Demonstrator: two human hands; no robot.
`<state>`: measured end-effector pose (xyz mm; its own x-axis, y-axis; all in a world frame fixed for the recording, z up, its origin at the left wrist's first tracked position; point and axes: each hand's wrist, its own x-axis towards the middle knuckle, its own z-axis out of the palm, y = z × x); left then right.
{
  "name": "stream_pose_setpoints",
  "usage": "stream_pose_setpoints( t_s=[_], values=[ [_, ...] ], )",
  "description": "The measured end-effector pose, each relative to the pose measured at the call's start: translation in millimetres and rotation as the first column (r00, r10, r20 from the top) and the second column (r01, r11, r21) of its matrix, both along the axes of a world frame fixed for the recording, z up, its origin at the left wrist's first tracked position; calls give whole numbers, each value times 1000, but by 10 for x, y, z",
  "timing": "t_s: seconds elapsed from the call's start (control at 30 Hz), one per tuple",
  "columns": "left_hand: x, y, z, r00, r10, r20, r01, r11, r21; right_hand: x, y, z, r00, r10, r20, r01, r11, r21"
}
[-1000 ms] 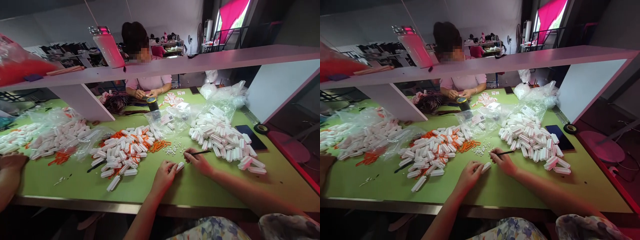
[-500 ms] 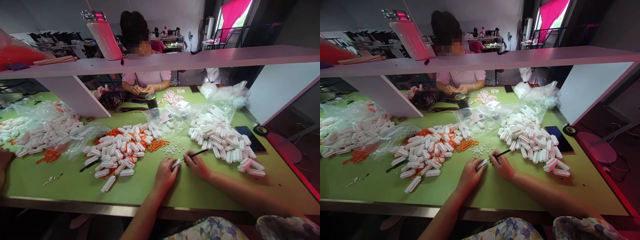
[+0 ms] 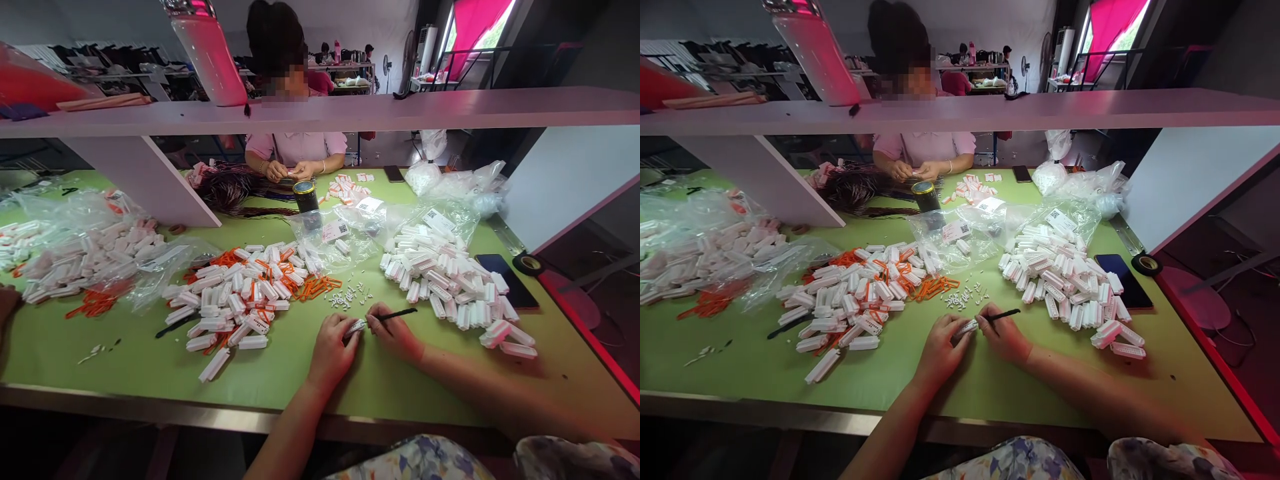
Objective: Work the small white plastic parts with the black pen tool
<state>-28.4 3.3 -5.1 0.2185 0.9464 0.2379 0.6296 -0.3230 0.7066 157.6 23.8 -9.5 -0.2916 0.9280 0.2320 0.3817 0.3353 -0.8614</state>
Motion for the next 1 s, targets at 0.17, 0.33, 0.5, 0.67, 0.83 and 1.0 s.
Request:
stream_pose_setpoints(
  t_s=[0.17, 0.33, 0.5, 0.67, 0.83, 1.0],
  values=[
    [2, -1, 19, 1000, -7, -7, 7, 1000, -8, 3, 0, -2, 998, 22, 50, -24, 999, 41],
    [3, -3, 22, 1000, -9, -11, 9, 1000, -14, -2, 27, -13, 994, 15, 112, -25, 996, 83],
    [1, 7, 18, 1000, -28, -4, 28, 1000, -9, -78, 132, 0, 965, 7, 260, -43, 990, 135],
    [14, 10, -10, 1000, -24, 13, 24, 1000, -12, -164, 237, -115, 924, 3, 383, -100, 967, 233],
    [67, -13, -57, 1000, 11, 6, -11, 1000, -27, -88, 225, -303, 967, -38, 251, -45, 948, 316],
    [98, 41, -132, 996, 20, -88, -21, 1000, -16, 18, 220, -261, 993, -60, 106, 30, 964, 263]
  ],
)
